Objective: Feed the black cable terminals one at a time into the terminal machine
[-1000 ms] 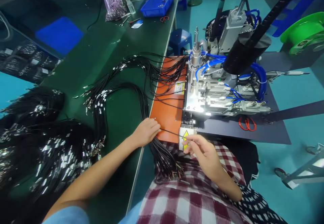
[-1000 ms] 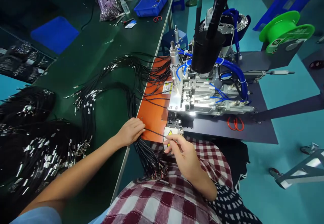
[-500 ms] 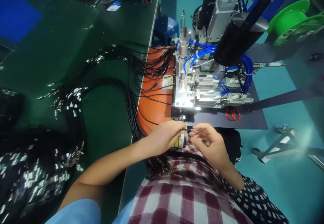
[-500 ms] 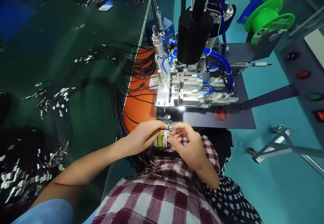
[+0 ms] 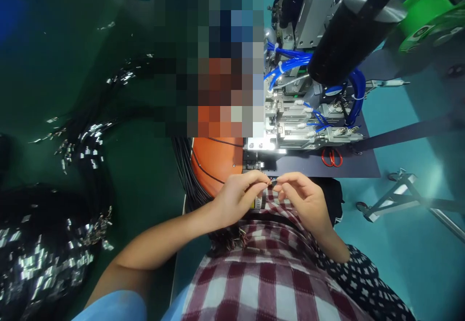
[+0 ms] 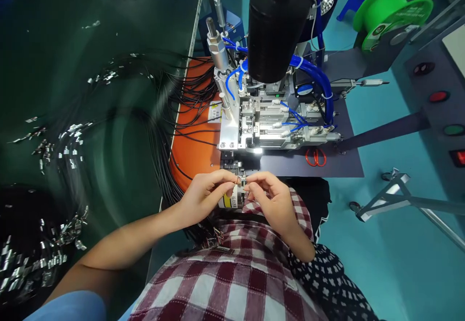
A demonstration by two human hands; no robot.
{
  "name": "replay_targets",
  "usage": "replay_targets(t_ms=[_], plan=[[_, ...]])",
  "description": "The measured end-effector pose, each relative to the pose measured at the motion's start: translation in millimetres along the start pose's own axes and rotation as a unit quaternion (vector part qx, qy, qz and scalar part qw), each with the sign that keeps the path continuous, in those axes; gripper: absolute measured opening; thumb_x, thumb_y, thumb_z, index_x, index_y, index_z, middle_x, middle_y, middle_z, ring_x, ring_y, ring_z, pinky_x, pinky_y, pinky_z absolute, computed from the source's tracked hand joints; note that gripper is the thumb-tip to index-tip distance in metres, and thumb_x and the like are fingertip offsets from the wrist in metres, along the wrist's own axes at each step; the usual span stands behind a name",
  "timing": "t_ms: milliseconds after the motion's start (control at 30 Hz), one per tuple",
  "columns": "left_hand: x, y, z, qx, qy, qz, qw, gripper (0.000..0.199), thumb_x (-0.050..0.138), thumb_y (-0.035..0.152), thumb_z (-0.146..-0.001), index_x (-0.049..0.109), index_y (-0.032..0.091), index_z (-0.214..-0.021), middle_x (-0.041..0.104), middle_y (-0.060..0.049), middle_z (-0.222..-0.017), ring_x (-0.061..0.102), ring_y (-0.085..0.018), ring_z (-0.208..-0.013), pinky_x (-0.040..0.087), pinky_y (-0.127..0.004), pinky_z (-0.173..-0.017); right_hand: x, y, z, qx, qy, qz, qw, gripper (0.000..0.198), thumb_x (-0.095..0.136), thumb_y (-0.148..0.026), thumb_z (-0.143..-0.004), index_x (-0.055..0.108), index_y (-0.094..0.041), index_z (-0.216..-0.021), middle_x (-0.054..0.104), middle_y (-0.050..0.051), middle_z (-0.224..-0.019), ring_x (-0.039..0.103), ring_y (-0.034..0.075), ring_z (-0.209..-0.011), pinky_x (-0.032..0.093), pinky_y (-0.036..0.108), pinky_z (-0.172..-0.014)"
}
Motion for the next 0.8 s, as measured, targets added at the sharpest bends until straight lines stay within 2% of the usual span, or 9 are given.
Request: replay_targets(t_ms=[133,233,367,467,633,733,800], plan=[[0.5,-2.6,0.8,-0.041,0.002,0.055,0.998,0.019,0.048,0.027,-0.097,0.065,0.017,-0.097,0.063,0.001,-0.068,0.055,-0.011,-0.062,0.043,-0.023,-0.061,5.8,0.6,-5.6,0.017,0.008,-0.017,1.000,0.012,0.064,-0.033,-0.088,0.066,-0.021,-0.089,0.069,0.002,-0.076,0.061,0.013,-0.059,0.053,0.026,-0.055],[-0.9,-4.0,0.1,-0.064,0.002,0.087,0.994,0.019,0.049,0.028,-0.097,0.064,0.017,-0.096,0.061,0.002,-0.064,0.051,-0.010,-0.056,0.040,-0.022,-0.058,10.4,0.8,-9.8,0.024,0.014,-0.043,0.999,0.012,0.065,-0.032,-0.087,0.067,-0.021,-0.090,0.068,0.001,-0.076,0.059,0.012,-0.058,0.053,0.026,-0.057],[-2.3,-5.7,0.0,-0.062,0.004,0.086,0.994,0.021,0.047,0.028,-0.098,0.064,0.017,-0.092,0.058,0.002,-0.063,0.050,-0.010,-0.059,0.039,-0.022,-0.059,14.4,0.5,-12.9,0.025,0.010,-0.048,0.998,0.013,0.064,-0.033,-0.088,0.069,-0.022,-0.093,0.066,0.001,-0.078,0.058,0.012,-0.059,0.050,0.026,-0.057],[-1.7,-6.7,0.9,-0.050,0.000,0.084,0.995,0.022,0.046,0.028,-0.099,0.064,0.017,-0.094,0.055,0.003,-0.062,0.050,-0.010,-0.059,0.040,-0.022,-0.060,15.2,-0.3,-14.2,0.021,0.013,-0.026,0.999,0.014,0.063,-0.034,-0.089,0.070,-0.022,-0.095,0.062,0.000,-0.072,0.054,0.012,-0.056,0.047,0.026,-0.053],[2.0,-10.3,2.0,-0.056,-0.006,0.073,0.996,0.019,0.051,0.029,-0.096,0.065,0.017,-0.099,0.057,0.002,-0.067,0.050,-0.010,-0.060,0.040,-0.022,-0.058,10.3,-8.8,-18.1,-0.040,0.015,0.050,0.998,0.014,0.060,-0.032,-0.090,0.071,-0.022,-0.089,0.066,0.004,-0.086,0.060,0.017,-0.078,0.051,0.029,-0.067],[4.2,-11.7,1.6,-0.066,0.029,0.049,0.996,0.014,0.060,0.029,-0.092,0.065,0.017,-0.091,0.058,0.001,-0.067,0.049,-0.010,-0.060,0.037,-0.022,-0.055,5.8,-11.8,-18.2,-0.077,0.032,0.093,0.992,0.014,0.061,-0.032,-0.090,0.070,-0.023,-0.087,0.063,0.004,-0.085,0.059,0.019,-0.079,0.050,0.030,-0.066],[5.0,-11.5,0.9,-0.071,0.060,0.051,0.994,0.012,0.062,0.028,-0.089,0.064,0.017,-0.085,0.056,0.002,-0.065,0.049,-0.009,-0.058,0.037,-0.021,-0.054,4.9,-9.4,-16.6,-0.076,0.042,0.090,0.992,0.014,0.061,-0.033,-0.090,0.068,-0.022,-0.086,0.062,0.004,-0.084,0.058,0.018,-0.078,0.049,0.029,-0.064]])
Point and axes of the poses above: each hand's wrist, its own z-axis away from the middle knuckle, its own x-axis out of the palm, y = z × x, the point moved 1 cm from there along -z, towards the middle knuckle
